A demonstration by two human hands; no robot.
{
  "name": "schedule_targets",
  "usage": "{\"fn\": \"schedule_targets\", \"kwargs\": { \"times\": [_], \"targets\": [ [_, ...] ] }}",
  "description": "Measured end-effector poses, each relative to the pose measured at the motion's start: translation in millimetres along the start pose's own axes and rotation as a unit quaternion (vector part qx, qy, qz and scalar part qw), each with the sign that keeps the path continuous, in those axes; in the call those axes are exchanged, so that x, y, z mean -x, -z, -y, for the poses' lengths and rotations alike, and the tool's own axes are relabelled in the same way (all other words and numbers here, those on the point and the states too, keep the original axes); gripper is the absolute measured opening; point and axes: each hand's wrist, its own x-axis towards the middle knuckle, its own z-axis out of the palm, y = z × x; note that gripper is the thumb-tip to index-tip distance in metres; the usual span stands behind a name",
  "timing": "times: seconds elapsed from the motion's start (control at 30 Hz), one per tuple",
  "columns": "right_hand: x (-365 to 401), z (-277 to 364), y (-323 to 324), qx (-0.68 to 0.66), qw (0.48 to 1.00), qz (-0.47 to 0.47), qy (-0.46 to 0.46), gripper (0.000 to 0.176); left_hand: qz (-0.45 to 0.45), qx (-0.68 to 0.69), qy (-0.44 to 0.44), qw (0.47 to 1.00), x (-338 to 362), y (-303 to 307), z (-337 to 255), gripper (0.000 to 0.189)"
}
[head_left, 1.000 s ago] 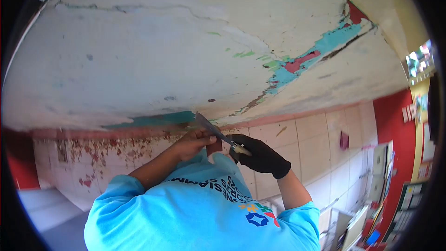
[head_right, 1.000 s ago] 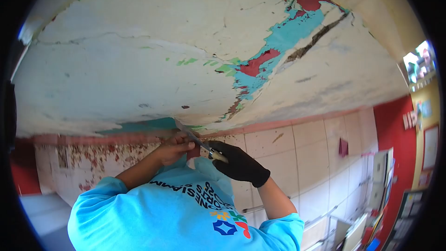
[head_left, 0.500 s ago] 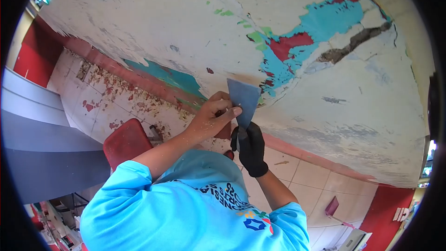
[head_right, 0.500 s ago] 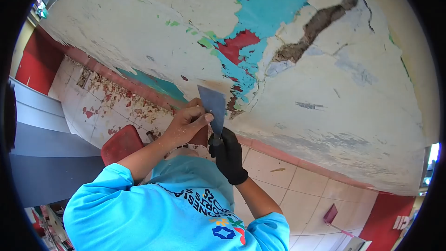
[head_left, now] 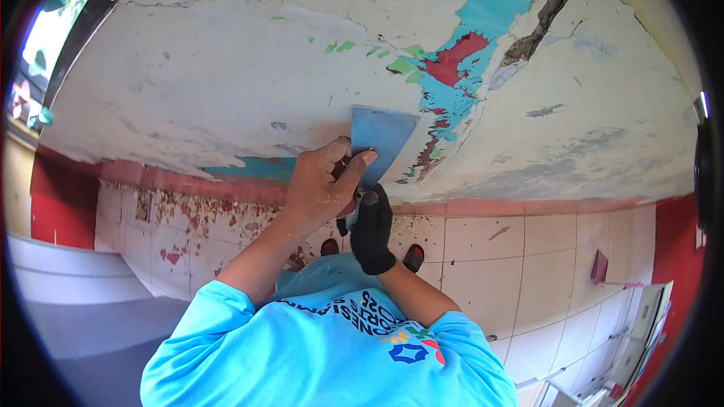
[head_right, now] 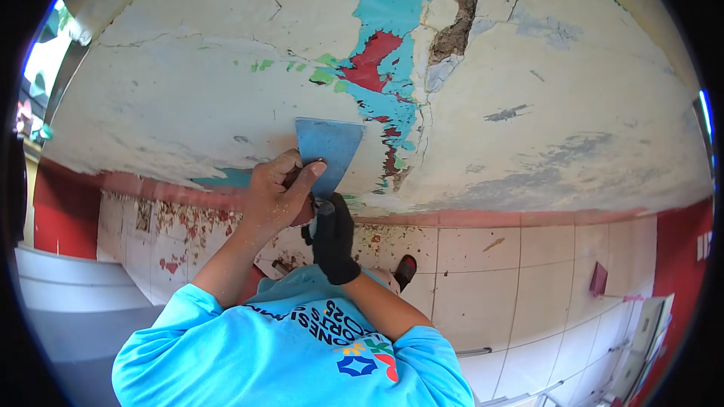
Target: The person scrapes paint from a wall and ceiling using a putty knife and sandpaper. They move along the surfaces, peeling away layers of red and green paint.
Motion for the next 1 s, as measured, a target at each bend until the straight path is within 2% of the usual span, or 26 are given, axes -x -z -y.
{"fn": "schedule_targets", "kwargs": {
  "times": [0.03, 0.1, 0.17, 0.23, 0.27, 0.3, 0.33, 0.37, 0.4, 0.47, 0.6, 0.67, 0.73, 0.77, 0.83, 0.87, 0.93, 1.0],
  "targets": [
    [-0.7, 1.7, -11.2, 0.000, 1.000, -0.009, 0.005, 0.033, 0.007, -0.017, -0.008, 1.000, -4.0, 4.0, -14.7, 0.025],
    [1.4, 2.9, -29.2, -0.165, 0.983, -0.044, -0.064, 0.032, 0.023, -0.032, -0.017, 0.999, -10.4, 12.9, -25.1, 0.026],
    [5.3, -1.3, -40.1, -0.167, 0.980, -0.068, -0.087, 0.031, 0.060, -0.073, -0.073, 0.993, -17.5, 20.0, -25.9, 0.026],
    [4.2, -10.4, -44.8, -0.009, 0.994, -0.107, 0.014, 0.044, 0.076, -0.086, -0.080, 0.990, -17.2, 23.3, -25.6, 0.026],
    [3.0, -8.8, -45.7, -0.008, 0.993, -0.115, 0.018, 0.044, 0.081, -0.103, -0.086, 0.988, -18.4, 24.3, -27.5, 0.027],
    [0.6, -5.6, -46.4, -0.065, 0.993, -0.096, -0.021, 0.043, 0.085, -0.101, -0.091, 0.987, -22.3, 26.2, -33.4, 0.027],
    [1.2, -3.3, -46.7, -0.120, 0.988, -0.075, -0.066, 0.043, 0.119, -0.091, -0.022, 0.988, -25.1, 29.5, -45.7, 0.027],
    [1.3, -7.6, -48.8, -0.119, 0.988, -0.078, -0.067, 0.043, 0.153, -0.082, 0.047, 0.984, -26.4, 31.3, -51.9, 0.026],
    [0.2, -14.9, -53.7, -0.137, 0.985, -0.089, -0.062, 0.042, 0.155, -0.082, 0.047, 0.983, -26.2, 32.0, -48.1, 0.026],
    [2.2, -13.3, -59.8, -0.155, 0.981, -0.100, -0.056, 0.041, 0.091, -0.182, -0.134, 0.970, -24.6, 31.7, -37.8, 0.026],
    [-1.1, 11.8, -55.6, -0.116, 0.987, -0.086, -0.066, 0.034, 0.066, -0.171, -0.139, 0.973, -24.6, 25.2, -38.3, 0.023],
    [-8.0, 6.7, -53.7, -0.093, 0.991, -0.070, -0.061, 0.033, 0.101, -0.155, -0.070, 0.980, -28.1, 27.6, -40.8, 0.023],
    [-11.7, -13.3, -50.0, -0.060, 0.994, -0.088, 0.019, 0.032, 0.077, -0.134, -0.046, 0.987, -20.6, 21.1, -27.4, 0.024],
    [-11.3, -15.5, -45.2, -0.060, 0.994, -0.086, 0.019, 0.032, 0.052, -0.109, -0.031, 0.992, -19.3, 17.3, -24.4, 0.024],
    [-17.0, -10.2, -32.8, 0.015, 0.994, -0.098, 0.045, 0.032, 0.026, -0.105, -0.069, 0.992, -23.2, 7.4, -28.9, 0.025],
    [-20.7, -5.6, -27.0, 0.018, 0.995, -0.094, 0.041, 0.032, 0.002, -0.102, -0.097, 0.990, -21.6, 3.7, -30.4, 0.026],
    [-21.3, 3.1, -20.4, -0.018, 0.998, -0.051, -0.034, 0.032, 0.024, -0.104, -0.068, 0.992, -21.8, 5.0, -33.9, 0.026],
    [-15.8, -7.2, -18.9, 0.011, 0.998, -0.065, -0.009, 0.033, 0.044, -0.109, -0.060, 0.991, -21.6, 5.4, -31.2, 0.026]
  ]
}}
